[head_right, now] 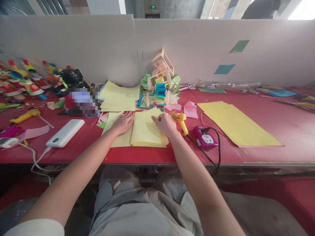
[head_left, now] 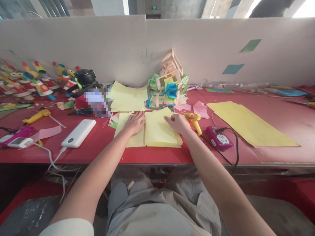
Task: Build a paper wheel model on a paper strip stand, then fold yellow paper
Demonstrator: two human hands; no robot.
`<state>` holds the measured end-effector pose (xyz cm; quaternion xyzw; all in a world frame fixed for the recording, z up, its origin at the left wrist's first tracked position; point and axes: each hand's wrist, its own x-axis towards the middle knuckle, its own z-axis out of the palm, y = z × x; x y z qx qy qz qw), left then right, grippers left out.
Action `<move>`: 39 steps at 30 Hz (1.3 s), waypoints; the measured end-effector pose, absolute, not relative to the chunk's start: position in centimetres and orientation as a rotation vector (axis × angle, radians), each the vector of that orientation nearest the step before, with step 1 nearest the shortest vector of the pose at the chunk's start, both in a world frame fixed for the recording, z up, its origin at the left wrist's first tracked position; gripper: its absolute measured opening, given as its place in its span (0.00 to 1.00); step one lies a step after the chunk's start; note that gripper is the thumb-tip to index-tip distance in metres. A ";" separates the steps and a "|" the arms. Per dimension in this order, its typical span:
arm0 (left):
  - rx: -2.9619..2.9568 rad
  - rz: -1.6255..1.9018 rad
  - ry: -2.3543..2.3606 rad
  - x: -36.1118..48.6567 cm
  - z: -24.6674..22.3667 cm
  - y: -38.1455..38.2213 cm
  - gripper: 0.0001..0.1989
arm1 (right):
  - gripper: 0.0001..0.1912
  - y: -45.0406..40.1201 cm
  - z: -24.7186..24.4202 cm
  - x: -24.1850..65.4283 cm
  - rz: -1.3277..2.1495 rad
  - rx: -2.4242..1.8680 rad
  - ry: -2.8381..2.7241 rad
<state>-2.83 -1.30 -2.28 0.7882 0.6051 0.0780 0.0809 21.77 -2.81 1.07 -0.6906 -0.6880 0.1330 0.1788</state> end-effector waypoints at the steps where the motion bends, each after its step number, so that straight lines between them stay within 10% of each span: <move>1: 2.357 0.231 1.810 -2.8 -2.3 -1.3 0.29 | 0.24 -2.8 1.1 21.8 0.375 -1.950 -1.928; 39: 2.392 0.418 1.827 -2.8 -2.5 -1.4 0.27 | 0.22 -3.9 0.3 23.3 0.580 -1.682 -1.853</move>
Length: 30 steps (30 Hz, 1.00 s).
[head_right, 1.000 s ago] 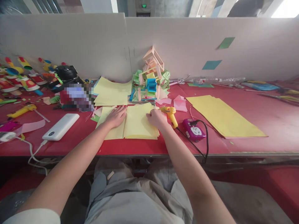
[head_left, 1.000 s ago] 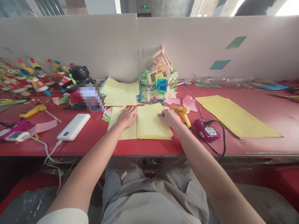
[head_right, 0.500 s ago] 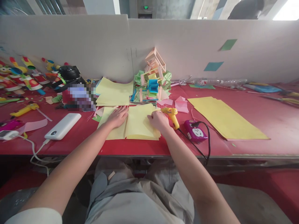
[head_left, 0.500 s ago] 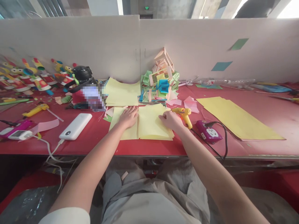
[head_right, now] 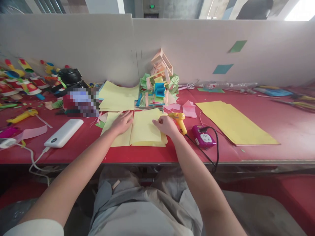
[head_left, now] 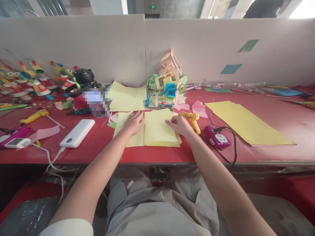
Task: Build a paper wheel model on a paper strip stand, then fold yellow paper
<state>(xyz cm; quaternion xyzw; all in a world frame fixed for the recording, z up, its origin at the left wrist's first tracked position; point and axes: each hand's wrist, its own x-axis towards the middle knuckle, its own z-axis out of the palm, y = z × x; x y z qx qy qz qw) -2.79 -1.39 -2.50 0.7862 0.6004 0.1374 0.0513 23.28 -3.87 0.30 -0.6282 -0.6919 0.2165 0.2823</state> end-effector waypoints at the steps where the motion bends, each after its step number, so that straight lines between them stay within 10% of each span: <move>1: 2.411 0.463 1.840 -2.8 -2.5 -1.5 0.26 | 0.21 -3.8 0.2 23.3 0.591 -1.664 -1.853; 30: 2.351 0.305 1.746 -3.5 -2.5 -1.6 0.28 | 0.10 -3.3 -1.5 22.5 0.697 -1.609 -1.782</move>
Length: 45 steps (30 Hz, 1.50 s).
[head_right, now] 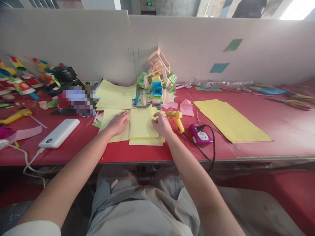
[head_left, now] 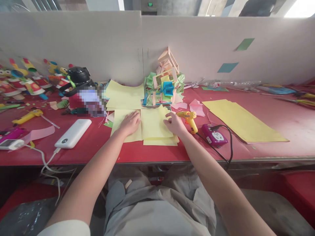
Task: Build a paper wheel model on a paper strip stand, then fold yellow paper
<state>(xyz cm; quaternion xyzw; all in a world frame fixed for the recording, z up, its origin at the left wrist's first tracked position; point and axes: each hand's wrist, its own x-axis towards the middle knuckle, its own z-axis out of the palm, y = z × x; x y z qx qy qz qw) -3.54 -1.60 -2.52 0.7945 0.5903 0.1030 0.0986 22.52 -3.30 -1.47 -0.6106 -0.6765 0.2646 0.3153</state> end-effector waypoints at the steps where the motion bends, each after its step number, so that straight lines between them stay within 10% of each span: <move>1: 2.345 0.301 1.750 -3.5 -2.5 -1.6 0.28 | 0.10 -3.3 -1.5 22.5 0.696 -1.610 -1.791; 18: 2.327 0.323 1.779 -3.5 -2.7 -1.6 0.28 | 0.08 -3.2 -1.6 23.0 0.643 -1.601 -1.859; 29: 2.398 0.597 1.888 -3.6 -2.0 -1.9 0.19 | 0.28 -4.1 -0.1 22.7 0.836 -1.387 -1.651; 45: 2.372 0.344 1.744 -4.0 -2.5 -1.6 0.27 | 0.18 -3.1 -1.9 23.2 0.919 -1.456 -1.744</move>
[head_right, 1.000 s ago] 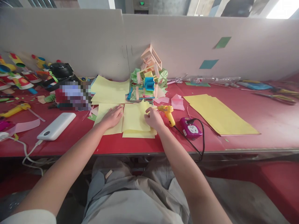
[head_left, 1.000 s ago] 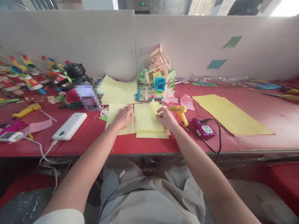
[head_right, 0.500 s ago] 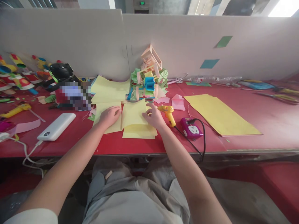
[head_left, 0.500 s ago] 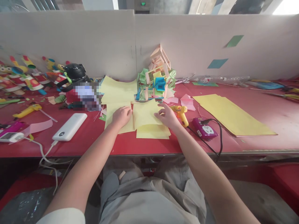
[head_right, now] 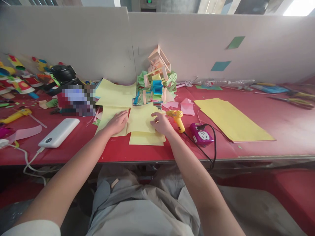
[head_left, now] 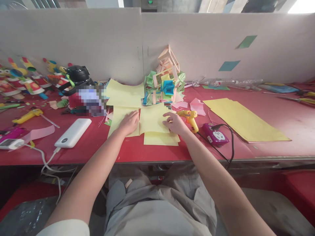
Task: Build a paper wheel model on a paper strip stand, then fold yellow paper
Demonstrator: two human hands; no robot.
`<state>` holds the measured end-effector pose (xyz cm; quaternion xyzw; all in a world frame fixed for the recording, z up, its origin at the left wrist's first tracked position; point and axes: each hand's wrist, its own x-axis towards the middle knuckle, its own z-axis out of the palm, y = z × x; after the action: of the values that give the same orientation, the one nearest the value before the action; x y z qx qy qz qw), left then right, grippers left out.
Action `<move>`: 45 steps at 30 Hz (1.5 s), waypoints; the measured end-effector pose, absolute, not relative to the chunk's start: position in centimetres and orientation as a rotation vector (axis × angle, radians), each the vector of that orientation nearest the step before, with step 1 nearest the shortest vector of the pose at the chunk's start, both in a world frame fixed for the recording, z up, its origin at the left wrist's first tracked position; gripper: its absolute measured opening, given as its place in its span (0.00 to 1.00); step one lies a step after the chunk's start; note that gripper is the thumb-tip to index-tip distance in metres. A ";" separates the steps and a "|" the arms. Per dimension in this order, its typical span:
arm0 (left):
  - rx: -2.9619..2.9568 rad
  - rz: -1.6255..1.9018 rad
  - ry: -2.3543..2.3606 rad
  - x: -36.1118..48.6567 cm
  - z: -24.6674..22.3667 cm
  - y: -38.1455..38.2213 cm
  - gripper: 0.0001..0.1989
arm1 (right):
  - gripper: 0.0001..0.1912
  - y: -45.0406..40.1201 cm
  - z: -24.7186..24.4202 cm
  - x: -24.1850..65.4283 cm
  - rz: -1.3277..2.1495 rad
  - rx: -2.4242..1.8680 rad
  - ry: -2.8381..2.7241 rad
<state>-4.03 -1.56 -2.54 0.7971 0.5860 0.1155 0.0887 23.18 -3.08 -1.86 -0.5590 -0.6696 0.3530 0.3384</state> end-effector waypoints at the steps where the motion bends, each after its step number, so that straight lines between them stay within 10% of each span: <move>1: 2.374 0.356 1.740 -4.1 -2.6 -1.5 0.27 | 0.18 -3.0 -2.0 23.3 0.897 -1.463 -1.756; 45: 2.341 0.286 1.875 -3.8 -3.0 -1.4 0.32 | 0.34 -4.3 1.4 24.7 1.155 -1.485 -1.974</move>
<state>-3.82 -1.36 -2.97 0.7753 0.6211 0.0947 0.0643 24.72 -4.33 1.40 -0.5330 -0.7084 0.4144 0.2057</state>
